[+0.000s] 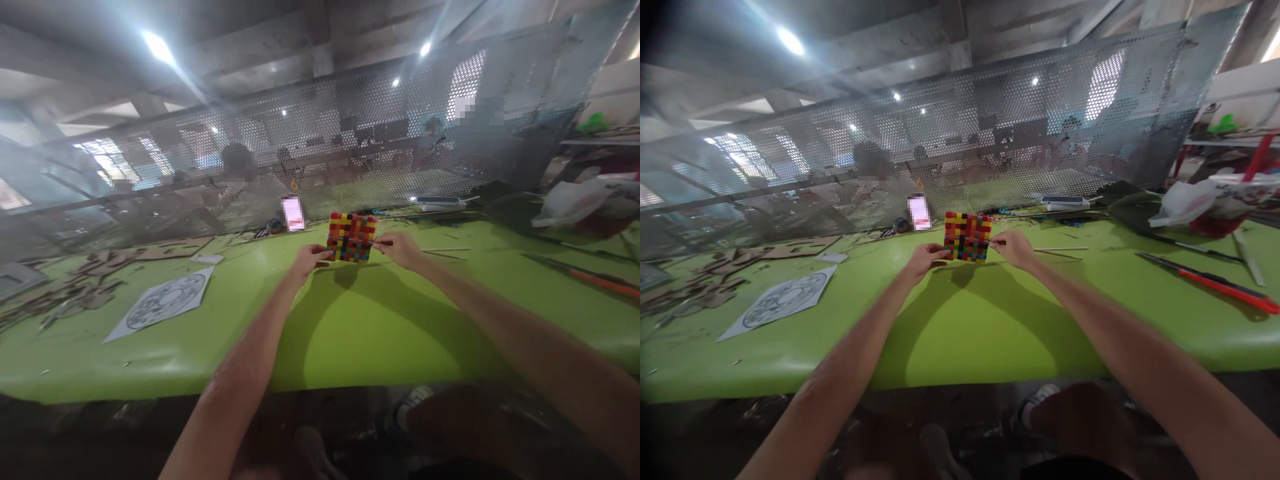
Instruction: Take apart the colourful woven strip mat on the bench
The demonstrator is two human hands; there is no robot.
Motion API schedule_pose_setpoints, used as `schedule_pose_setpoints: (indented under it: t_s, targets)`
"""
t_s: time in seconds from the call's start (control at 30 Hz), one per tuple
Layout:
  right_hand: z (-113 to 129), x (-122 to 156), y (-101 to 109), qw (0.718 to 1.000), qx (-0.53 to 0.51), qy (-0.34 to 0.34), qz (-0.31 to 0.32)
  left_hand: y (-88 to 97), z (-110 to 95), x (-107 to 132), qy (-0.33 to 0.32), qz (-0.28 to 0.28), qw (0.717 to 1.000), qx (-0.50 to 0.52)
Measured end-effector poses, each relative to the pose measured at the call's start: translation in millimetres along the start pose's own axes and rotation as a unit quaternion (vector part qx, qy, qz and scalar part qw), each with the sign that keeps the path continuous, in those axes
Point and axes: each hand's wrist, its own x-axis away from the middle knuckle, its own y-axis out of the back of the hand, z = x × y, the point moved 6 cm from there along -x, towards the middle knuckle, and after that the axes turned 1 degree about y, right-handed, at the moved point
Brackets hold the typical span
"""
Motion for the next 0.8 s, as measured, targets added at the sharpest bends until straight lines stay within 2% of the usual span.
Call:
schedule_pose_setpoints:
  t_s: [0.23, 0.37, 0.6, 0.8]
  targets:
    - [-7.5, -1.5, -1.0, 0.999, -0.004, -0.042, 0.021, -3.2, -2.0, 1.0, 0.006, 0.012, 1.000, 0.008]
    - [-13.6, -2.7, 0.9, 0.998, -0.010, -0.055, 0.027, -5.9, -2.3, 1.6, -0.001, 0.044, 0.999, 0.012]
    - [-0.4, -1.3, -2.1, 0.999, -0.033, 0.004, 0.027, -10.2, -4.9, 2.2, -0.048, 0.072, 0.995, 0.045]
    - [17.9, 1.3, -6.6, 0.998, -0.027, 0.036, 0.044, -13.1, 0.5, 2.2, -0.025, 0.065, 0.997, 0.025]
